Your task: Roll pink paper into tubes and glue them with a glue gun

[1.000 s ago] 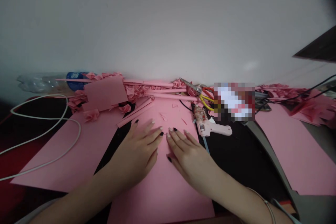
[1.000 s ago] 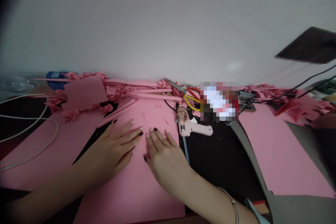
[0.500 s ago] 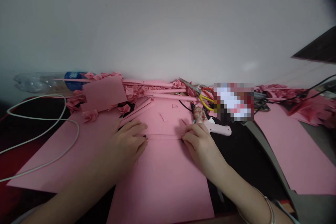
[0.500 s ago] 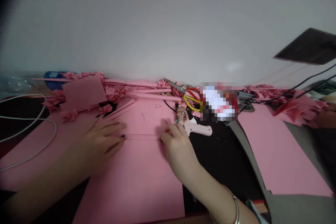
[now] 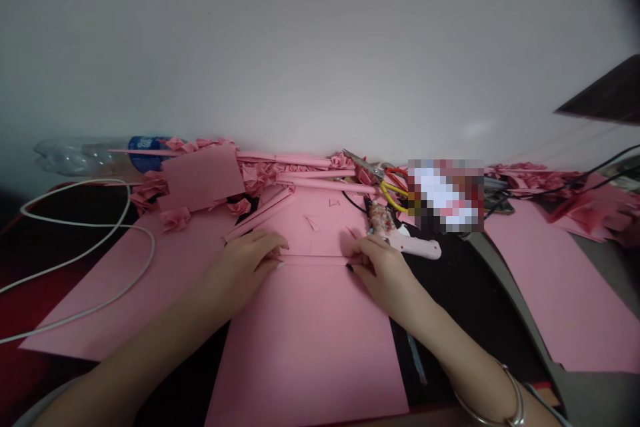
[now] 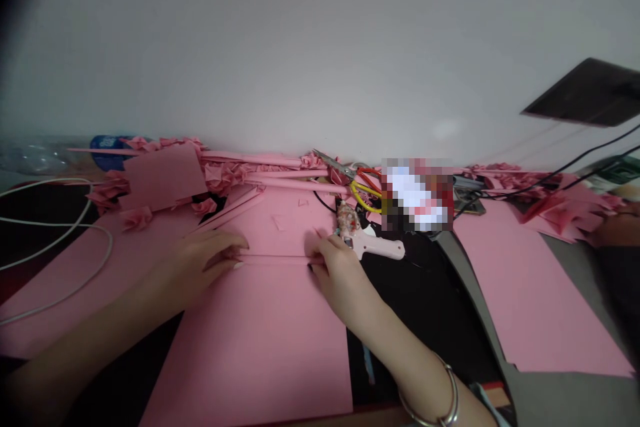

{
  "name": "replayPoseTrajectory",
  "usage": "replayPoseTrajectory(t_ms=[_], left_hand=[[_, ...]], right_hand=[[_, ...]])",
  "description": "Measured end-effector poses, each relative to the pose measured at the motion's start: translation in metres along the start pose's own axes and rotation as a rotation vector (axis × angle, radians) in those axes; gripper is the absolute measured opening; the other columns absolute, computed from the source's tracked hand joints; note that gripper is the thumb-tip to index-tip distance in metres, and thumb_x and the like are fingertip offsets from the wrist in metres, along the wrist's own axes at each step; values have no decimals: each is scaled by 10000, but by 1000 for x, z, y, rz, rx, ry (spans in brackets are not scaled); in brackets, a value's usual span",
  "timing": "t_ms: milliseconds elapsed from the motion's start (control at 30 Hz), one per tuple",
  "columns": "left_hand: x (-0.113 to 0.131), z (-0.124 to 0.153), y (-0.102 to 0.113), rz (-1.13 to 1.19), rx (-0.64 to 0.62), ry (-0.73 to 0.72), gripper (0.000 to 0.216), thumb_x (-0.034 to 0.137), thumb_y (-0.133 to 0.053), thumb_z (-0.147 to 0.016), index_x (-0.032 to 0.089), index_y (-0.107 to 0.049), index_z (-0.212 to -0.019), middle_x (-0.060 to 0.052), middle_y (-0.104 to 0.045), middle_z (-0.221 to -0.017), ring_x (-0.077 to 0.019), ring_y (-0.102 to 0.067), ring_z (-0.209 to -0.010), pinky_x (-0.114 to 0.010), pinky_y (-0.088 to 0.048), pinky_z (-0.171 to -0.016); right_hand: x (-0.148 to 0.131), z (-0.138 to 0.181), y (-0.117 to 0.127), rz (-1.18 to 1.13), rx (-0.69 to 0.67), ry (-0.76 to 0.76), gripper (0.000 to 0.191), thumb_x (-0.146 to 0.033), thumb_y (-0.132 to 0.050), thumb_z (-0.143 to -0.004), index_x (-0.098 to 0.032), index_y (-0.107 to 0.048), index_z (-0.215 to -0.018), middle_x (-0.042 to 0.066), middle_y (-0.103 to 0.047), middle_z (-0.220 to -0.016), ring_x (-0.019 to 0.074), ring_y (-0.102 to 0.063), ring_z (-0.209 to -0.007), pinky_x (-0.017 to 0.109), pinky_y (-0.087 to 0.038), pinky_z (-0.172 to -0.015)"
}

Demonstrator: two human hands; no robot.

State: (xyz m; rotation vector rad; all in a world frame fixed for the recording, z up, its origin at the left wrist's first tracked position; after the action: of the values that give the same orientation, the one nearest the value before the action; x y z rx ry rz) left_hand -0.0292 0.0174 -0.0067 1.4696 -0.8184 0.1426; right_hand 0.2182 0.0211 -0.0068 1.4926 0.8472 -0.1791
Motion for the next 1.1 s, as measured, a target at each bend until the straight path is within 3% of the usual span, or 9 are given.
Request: replayPoseTrajectory(t_ms=[100, 333, 500, 633, 767, 900, 1000, 1100], left_hand=[[-4, 1, -4, 51, -5, -28, 206, 134, -451, -872, 199, -638, -928, -33, -643, -943, -180, -585, -883, -285, -451, -789], [-6, -2, -9, -25, 59, -157, 253, 147, -424, -897, 197, -660, -820, -36, -603, -851, -164, -546, -789, -297, -445, -734], [2, 2, -2, -188, -9, -181, 282, 89, -433, -862, 200, -663, -743, -51, -615, -899, -203, -547, -852, -352, -441, -781], [8, 10, -4, -295, -61, -217, 308, 52, -406, -820, 211, -663, -882, -73, -596, -1127, -267, -486, -1086, -460, -383, -938], [15, 14, -18, -352, -85, -269, 430, 3, -363, -749, 136, -607, -1076, -133, -494, -1317, -322, -356, -1248, -551, -306, -1001], [25, 12, -23, -331, -94, -302, 510, 2, -390, -729, 132, -536, -1199, -121, -492, -1319, -315, -343, -1252, -555, -276, -1012], [29, 8, -18, -289, -69, -201, 329, 79, -463, -763, 172, -618, -1038, -97, -570, -1155, -275, -477, -1079, -482, -362, -941], [24, 4, -13, -228, -73, -125, 184, 135, -469, -822, 175, -640, -767, -71, -596, -939, -222, -531, -890, -387, -432, -805]], right_hand=[[0, 0, 0, 10, 0, -15, 197, 4, -492, -686, -171, -573, -726, 17, -527, -728, 155, -510, -673, 287, -434, -620], [-1, 3, -4, 16, 68, 82, 202, 0, -471, -772, -168, -570, -718, 54, -550, -843, 170, -543, -761, 311, -460, -697], [-9, 6, -2, 77, -23, 98, 232, 15, -452, -788, -148, -615, -763, 81, -570, -884, 183, -573, -800, 318, -497, -721], [-19, 11, -3, 167, -122, 120, 278, 26, -413, -790, -118, -635, -876, 135, -570, -1011, 212, -582, -907, 376, -512, -817], [-30, 16, -12, 234, -171, 157, 405, 26, -401, -780, -85, -574, -1129, 188, -486, -1246, 252, -524, -1092, 423, -469, -929], [-37, 15, -19, 209, -170, 187, 404, -28, -413, -834, -80, -530, -1218, 195, -478, -1256, 256, -529, -1082, 426, -452, -947], [-32, 12, -18, 126, -129, 157, 307, -84, -456, -868, -127, -595, -1139, 156, -528, -1146, 224, -565, -995, 377, -481, -896], [-20, 8, -15, 41, -20, 103, 205, -77, -476, -867, -147, -663, -914, 104, -558, -955, 177, -589, -824, 312, -512, -760]])
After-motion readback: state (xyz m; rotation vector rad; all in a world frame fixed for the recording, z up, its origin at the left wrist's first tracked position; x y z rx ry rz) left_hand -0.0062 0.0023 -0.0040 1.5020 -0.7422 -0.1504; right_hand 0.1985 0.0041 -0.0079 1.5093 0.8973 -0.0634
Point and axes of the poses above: each hand's wrist, its own z-axis away from the middle knuckle, its own y-axis out of the back of the hand, x = y × z, the point moved 1 cm from there along -z, towards the middle knuckle
